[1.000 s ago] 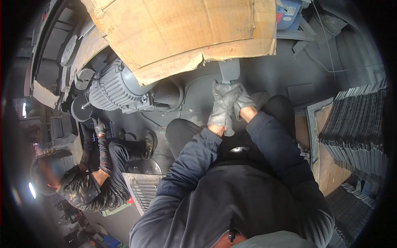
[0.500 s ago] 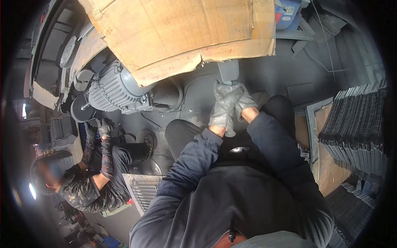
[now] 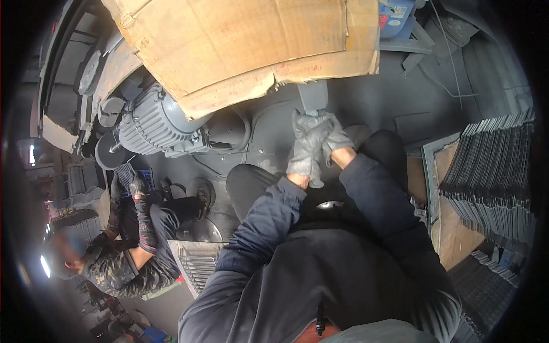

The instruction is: The recorder is grinding and polishing the edges of metal wire grates using a bench grinder in an industrial workshop.

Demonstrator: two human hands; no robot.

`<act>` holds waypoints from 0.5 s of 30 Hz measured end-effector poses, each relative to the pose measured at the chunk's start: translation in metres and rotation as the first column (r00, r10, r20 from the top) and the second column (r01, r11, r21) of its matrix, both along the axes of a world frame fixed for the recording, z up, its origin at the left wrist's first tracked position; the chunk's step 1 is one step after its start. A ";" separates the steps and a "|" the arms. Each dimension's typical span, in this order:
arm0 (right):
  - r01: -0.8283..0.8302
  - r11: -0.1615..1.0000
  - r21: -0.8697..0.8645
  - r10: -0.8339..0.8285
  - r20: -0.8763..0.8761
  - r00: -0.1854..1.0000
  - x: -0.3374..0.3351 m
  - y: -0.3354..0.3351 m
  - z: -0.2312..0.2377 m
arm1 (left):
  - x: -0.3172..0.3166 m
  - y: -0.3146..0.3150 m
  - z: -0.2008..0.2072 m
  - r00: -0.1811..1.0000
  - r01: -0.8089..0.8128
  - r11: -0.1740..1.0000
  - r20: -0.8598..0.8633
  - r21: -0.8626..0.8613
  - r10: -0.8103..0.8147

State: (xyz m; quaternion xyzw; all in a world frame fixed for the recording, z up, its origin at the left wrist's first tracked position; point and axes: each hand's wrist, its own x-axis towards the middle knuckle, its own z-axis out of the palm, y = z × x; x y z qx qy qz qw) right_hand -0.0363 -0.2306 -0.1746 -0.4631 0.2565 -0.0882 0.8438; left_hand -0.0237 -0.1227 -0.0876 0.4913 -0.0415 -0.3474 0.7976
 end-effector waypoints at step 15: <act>-0.021 0.998 0.053 0.019 0.040 0.999 -0.022 0.007 0.069 | 0.000 -0.004 0.016 0.999 0.004 0.999 0.036 -0.041 -0.002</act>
